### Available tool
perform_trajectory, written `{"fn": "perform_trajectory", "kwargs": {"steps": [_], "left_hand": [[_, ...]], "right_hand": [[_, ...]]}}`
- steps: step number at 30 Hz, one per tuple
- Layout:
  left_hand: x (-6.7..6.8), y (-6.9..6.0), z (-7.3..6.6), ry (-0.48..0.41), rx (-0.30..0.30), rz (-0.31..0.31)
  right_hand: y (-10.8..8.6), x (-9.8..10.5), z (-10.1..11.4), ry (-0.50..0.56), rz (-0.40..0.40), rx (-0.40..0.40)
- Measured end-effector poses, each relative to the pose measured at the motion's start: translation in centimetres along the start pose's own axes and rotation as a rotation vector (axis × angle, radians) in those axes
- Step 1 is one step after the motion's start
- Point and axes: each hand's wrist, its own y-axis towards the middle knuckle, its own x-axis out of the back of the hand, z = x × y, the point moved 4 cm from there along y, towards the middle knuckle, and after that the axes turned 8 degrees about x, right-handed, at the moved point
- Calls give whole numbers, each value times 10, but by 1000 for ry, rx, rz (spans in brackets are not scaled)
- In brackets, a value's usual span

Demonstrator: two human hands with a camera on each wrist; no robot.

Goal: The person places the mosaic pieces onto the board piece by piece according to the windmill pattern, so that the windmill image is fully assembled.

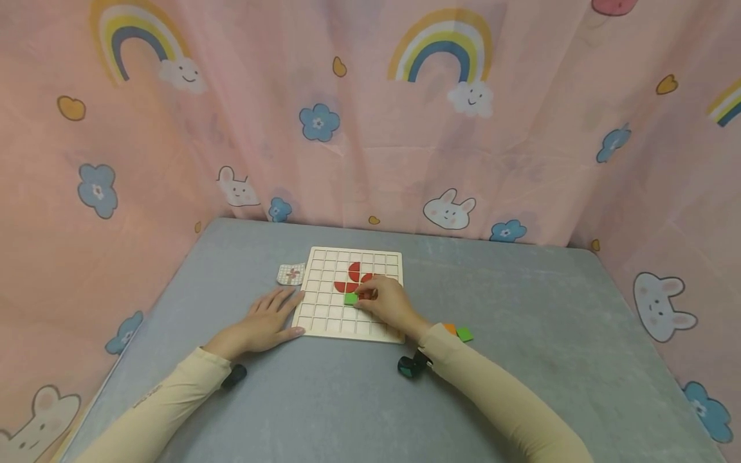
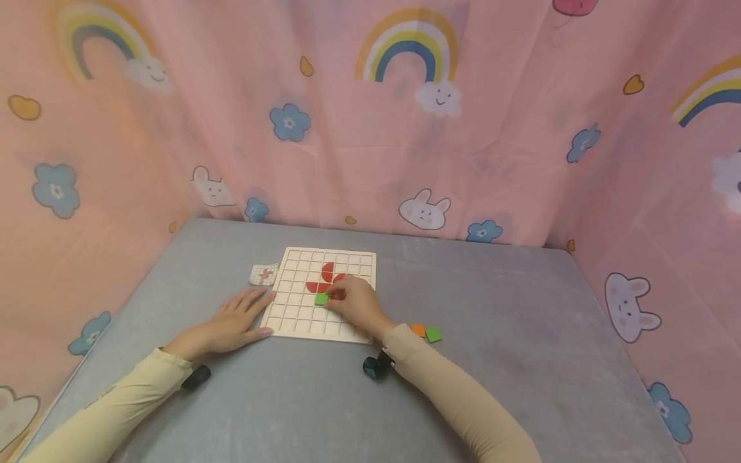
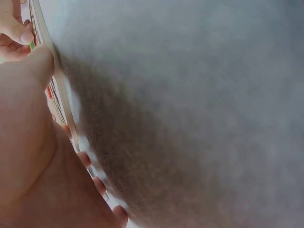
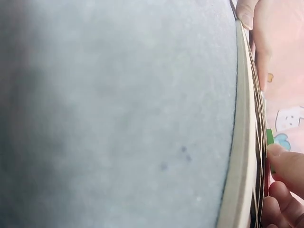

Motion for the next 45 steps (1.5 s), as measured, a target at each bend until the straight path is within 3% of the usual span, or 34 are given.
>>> {"fn": "perform_trajectory", "kwargs": {"steps": [45], "left_hand": [[1, 0, 0, -7, -5, -7]], "right_hand": [[0, -2, -1, 34, 6, -24]]}}
